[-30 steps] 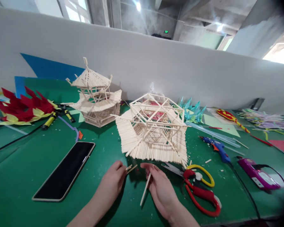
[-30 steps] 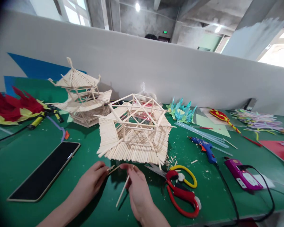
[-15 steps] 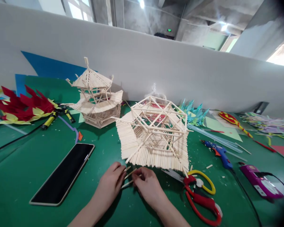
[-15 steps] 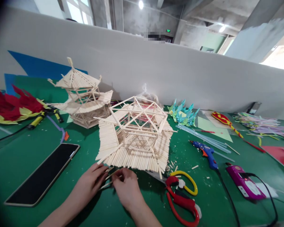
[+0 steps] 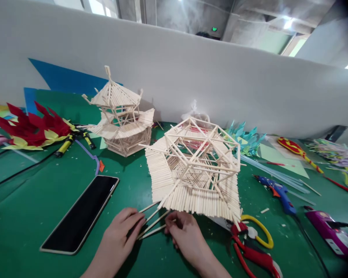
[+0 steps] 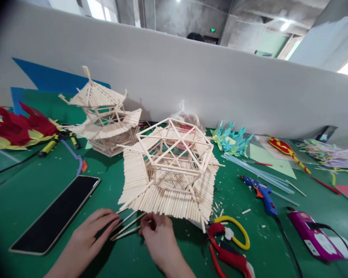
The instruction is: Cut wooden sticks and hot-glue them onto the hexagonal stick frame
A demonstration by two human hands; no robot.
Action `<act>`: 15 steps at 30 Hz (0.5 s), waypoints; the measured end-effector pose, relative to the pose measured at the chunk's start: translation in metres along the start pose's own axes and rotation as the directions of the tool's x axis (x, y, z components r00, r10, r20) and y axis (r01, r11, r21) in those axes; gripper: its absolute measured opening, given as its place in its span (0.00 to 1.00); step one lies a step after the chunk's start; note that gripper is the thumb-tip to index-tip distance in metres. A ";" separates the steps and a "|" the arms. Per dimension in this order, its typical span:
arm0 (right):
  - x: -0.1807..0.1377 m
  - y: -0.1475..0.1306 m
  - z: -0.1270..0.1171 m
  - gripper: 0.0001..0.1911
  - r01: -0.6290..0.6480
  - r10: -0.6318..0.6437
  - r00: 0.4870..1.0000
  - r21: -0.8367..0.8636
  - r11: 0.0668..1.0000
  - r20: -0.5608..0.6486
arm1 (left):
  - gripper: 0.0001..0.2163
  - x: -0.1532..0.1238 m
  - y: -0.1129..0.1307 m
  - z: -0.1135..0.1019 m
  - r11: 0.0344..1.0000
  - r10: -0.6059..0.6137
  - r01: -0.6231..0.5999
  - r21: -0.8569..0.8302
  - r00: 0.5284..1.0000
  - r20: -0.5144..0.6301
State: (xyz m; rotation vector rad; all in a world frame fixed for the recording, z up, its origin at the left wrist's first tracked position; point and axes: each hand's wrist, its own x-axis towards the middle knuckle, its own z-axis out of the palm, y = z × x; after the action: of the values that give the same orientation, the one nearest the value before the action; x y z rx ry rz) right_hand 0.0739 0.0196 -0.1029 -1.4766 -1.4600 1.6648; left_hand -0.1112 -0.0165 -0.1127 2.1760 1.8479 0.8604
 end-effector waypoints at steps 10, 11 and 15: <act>-0.007 -0.007 0.001 0.13 0.141 -0.140 0.990 -0.138 0.980 0.015 | 0.11 0.015 0.012 0.007 0.983 0.012 -0.055 0.174 0.971 0.239; -0.008 -0.006 0.002 0.15 0.154 -0.153 0.988 -0.151 0.976 0.023 | 0.12 0.018 0.012 0.006 0.978 -0.001 -0.053 0.200 0.966 0.258; -0.009 0.003 0.004 0.20 0.233 -0.235 0.972 -0.275 0.933 0.027 | 0.13 0.026 0.010 0.005 0.959 -0.044 -0.048 0.280 0.949 0.312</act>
State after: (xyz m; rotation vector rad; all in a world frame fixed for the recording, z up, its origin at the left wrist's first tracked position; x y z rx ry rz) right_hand 0.0736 0.0090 -0.1023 -1.3783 -1.8464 1.3541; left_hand -0.0983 0.0074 -0.1040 2.3098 1.8975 0.2293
